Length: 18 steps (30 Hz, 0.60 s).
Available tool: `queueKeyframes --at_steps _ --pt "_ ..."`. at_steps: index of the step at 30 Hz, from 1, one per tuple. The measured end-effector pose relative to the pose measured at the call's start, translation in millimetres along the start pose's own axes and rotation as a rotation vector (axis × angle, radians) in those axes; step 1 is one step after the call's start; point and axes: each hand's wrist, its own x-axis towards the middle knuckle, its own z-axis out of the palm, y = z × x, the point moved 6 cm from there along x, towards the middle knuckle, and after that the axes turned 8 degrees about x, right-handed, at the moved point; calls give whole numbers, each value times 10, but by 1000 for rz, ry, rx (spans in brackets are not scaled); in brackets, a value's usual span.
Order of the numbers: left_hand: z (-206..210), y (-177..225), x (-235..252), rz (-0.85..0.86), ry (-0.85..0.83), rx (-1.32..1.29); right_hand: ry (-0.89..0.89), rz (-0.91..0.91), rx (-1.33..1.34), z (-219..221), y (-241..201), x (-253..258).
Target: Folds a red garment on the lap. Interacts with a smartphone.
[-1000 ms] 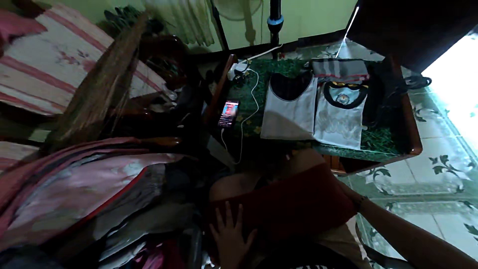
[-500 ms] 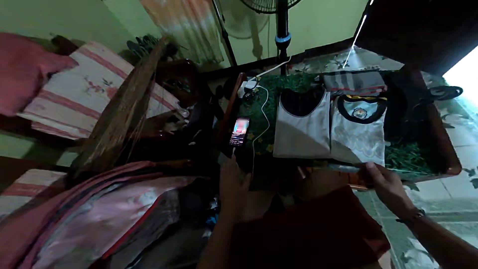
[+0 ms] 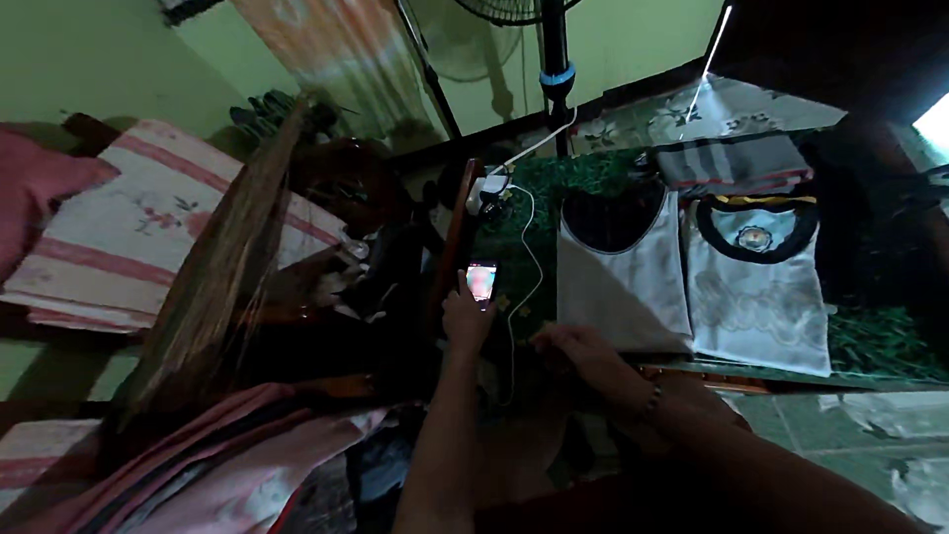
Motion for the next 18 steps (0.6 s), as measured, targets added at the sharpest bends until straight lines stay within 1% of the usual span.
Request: queueKeyframes --at_steps 7,11,14,16,18 --pt "56 -8 92 -34 6 -18 29 143 168 44 376 260" --pt "56 -40 112 -50 46 -18 31 215 280 38 507 361" --pt "-9 13 7 -63 50 -77 69 211 387 36 526 428" --pt "-78 97 -164 -56 53 -149 97 197 443 45 552 455" --pt "-138 212 -371 -38 57 -241 110 137 506 44 564 473"
